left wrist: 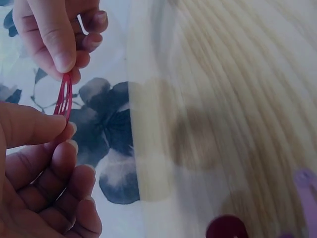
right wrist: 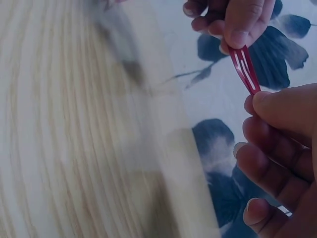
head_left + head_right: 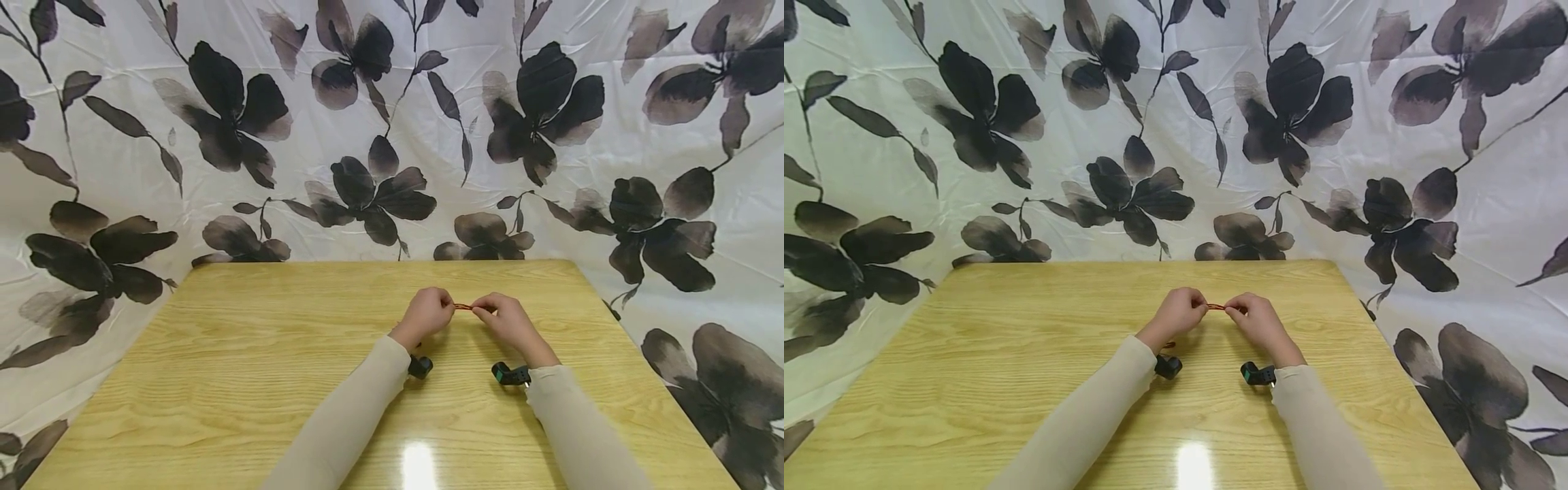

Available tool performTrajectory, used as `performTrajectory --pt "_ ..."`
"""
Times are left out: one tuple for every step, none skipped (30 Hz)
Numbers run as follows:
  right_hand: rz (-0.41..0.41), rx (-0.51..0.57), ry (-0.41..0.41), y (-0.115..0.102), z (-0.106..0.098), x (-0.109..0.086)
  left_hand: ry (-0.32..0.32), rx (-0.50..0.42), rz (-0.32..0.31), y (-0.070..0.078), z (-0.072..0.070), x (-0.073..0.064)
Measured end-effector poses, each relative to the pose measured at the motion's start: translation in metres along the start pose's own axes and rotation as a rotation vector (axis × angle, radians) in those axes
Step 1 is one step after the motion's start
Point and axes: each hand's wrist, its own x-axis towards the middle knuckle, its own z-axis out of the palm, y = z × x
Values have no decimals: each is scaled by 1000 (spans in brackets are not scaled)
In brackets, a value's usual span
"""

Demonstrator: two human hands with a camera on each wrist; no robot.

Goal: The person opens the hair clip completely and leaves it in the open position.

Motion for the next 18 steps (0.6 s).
performTrajectory --pt "1 4 0 -1 2 0 10 -2 -9 -1 -1 -1" --pt "0 5 0 -3 4 1 19 -7 -18 -2 -2 -3" --pt "0 13 -2 -4 5 2 30 -8 -23 -4 -3 -4" --pt "1 19 -5 -5 7 2 39 -10 -28 -5 -3 -5" --pt "2 23 -7 -7 9 3 47 -11 -33 -7 -4 -6" --pt "0 26 -11 -8 10 4 55 -13 -34 -8 -5 -7" --pt "-1 30 -14 -9 11 4 63 -16 -35 -10 -6 -8" --pt "-3 32 -16 -10 12 5 66 -19 -37 -11 -7 -9" --pt "-4 37 -16 -11 13 6 71 -20 -35 -12 -8 -10" --pt "-6 38 -15 -12 15 6 74 -25 -35 -14 -9 -11" --pt "-7 39 -14 -13 16 7 74 -36 -36 -15 -10 -12" --pt "-9 41 -14 -14 17 7 76 -42 -35 -16 -11 -13" --pt "-12 39 -15 -16 19 8 74 -54 -37 -17 -12 -15" --pt "-12 38 -16 -17 20 9 72 -61 -38 -18 -13 -16" --pt "-11 37 -18 -18 22 9 70 -69 -38 -20 -14 -17" --pt "-11 36 -21 -19 23 10 69 -78 -40 -21 -15 -19" --pt "-13 30 -25 -19 24 10 70 -82 -40 -22 -16 -20" --pt "-15 28 -28 -21 26 11 74 -80 -40 -24 -16 -21"
